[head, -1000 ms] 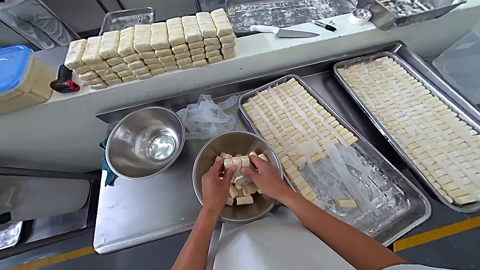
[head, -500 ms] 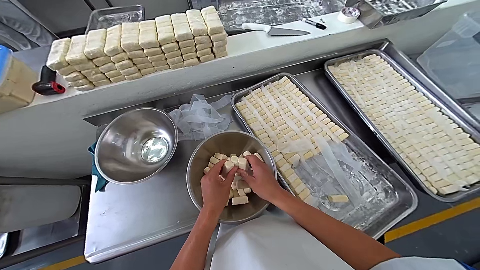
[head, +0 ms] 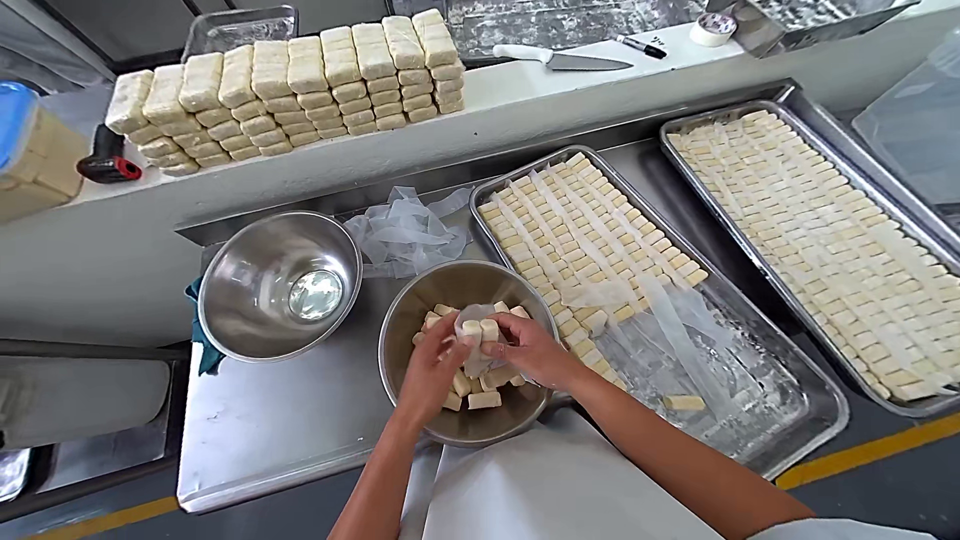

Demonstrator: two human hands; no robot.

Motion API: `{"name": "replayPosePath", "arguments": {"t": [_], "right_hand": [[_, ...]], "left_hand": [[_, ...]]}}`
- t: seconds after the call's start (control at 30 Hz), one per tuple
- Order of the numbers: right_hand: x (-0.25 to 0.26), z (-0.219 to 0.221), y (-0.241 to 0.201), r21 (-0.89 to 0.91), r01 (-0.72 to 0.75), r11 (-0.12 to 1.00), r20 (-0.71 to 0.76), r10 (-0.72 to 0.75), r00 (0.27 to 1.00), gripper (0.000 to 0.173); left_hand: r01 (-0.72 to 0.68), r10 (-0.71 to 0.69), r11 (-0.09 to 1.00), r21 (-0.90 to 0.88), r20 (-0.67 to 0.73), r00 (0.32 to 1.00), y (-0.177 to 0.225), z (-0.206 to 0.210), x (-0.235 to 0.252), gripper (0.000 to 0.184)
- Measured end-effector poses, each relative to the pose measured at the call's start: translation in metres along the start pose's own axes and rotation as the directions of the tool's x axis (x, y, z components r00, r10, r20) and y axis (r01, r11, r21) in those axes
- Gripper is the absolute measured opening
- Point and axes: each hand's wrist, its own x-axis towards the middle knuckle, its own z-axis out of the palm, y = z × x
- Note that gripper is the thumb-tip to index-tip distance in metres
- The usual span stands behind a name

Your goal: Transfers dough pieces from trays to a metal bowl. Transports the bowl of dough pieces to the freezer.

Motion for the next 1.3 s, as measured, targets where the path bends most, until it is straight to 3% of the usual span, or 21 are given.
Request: {"name": "replayPosePath", "arguments": {"t": [0.07,0.13,0.33,0.43,0.53,0.63,0.7,0.77,0.83,0.9,1.0,1.07,1.13,1.2,1.23,1.3], "right_hand": [[0.002,0.005,-0.003,-0.088,0.011,0.996,-0.002,-0.011,1.000,0.031],[0.004,0.009,-0.004,-0.211,0.036,0.977,-0.039,-0.045,0.998,0.031],[0.003,0.017,0.001,-0.403,0.074,0.912,-0.157,-0.149,0.976,0.033],[0.003,0.017,0.003,-0.386,0.018,0.922,-0.183,-0.096,0.978,0.032],[0.002,0.012,0.002,-0.349,0.036,0.936,-0.185,-0.106,0.977,0.039],[0.005,0.001,0.009,-0.434,0.096,0.896,-0.158,-0.181,0.971,0.068],[0.008,-0.009,0.017,-0.451,0.062,0.890,-0.157,-0.147,0.977,0.060],[0.010,-0.014,0.022,-0.308,-0.002,0.951,-0.237,-0.075,0.969,0.044],[0.010,-0.011,0.018,0.011,-0.007,1.000,-0.325,0.010,0.946,0.026],[0.006,-0.004,0.003,0.278,0.008,0.961,-0.363,0.098,0.927,0.016],[0.004,0.008,-0.019,0.473,0.061,0.879,-0.378,0.140,0.915,0.021],[0.003,0.015,-0.028,0.541,0.108,0.834,-0.360,0.114,0.926,0.027],[0.001,0.018,-0.032,0.569,0.151,0.809,-0.342,0.065,0.937,0.033],[-0.001,0.013,-0.029,0.408,0.192,0.892,-0.319,-0.058,0.946,0.033],[-0.001,0.008,-0.025,0.243,0.214,0.946,-0.295,-0.138,0.946,0.029],[-0.001,-0.003,-0.018,-0.113,0.194,0.974,-0.185,-0.213,0.959,0.039]], "left_hand": [[0.004,-0.003,0.996,-0.087,0.011,1.000,0.006,0.011,0.001,0.036],[-0.020,0.016,0.998,-0.064,-0.049,0.999,0.006,0.018,0.002,0.028],[-0.084,0.134,0.968,0.238,-0.201,0.970,0.008,0.025,0.002,0.025],[-0.098,0.176,0.942,0.321,-0.223,0.959,0.004,0.028,0.004,0.027],[-0.102,0.173,0.953,0.286,-0.232,0.957,0.011,0.028,0.005,0.030],[-0.114,0.145,0.985,0.132,-0.255,0.956,0.023,0.014,0.004,0.043],[-0.112,0.124,0.992,0.059,-0.264,0.957,0.024,0.001,0.003,0.048],[-0.092,0.121,0.990,0.106,-0.305,0.945,0.019,-0.009,0.003,0.048],[-0.042,0.101,0.978,0.205,-0.289,0.952,0.013,-0.013,0.003,0.053],[0.011,0.041,0.969,0.248,-0.204,0.978,0.008,-0.009,0.000,0.067],[0.093,-0.090,0.991,0.098,-0.029,0.995,0.004,0.009,-0.004,0.072],[0.115,-0.111,0.988,-0.099,0.044,0.993,0.001,0.022,-0.006,0.058],[0.087,-0.084,0.971,-0.224,0.024,0.996,-0.002,0.029,-0.007,0.038],[0.048,-0.053,0.983,-0.177,-0.025,0.998,-0.002,0.027,-0.008,0.036],[0.033,-0.039,0.993,-0.116,-0.047,0.998,-0.001,0.023,-0.009,0.041],[-0.022,0.023,1.000,0.009,-0.095,0.995,0.004,0.016,-0.010,0.051]]}}
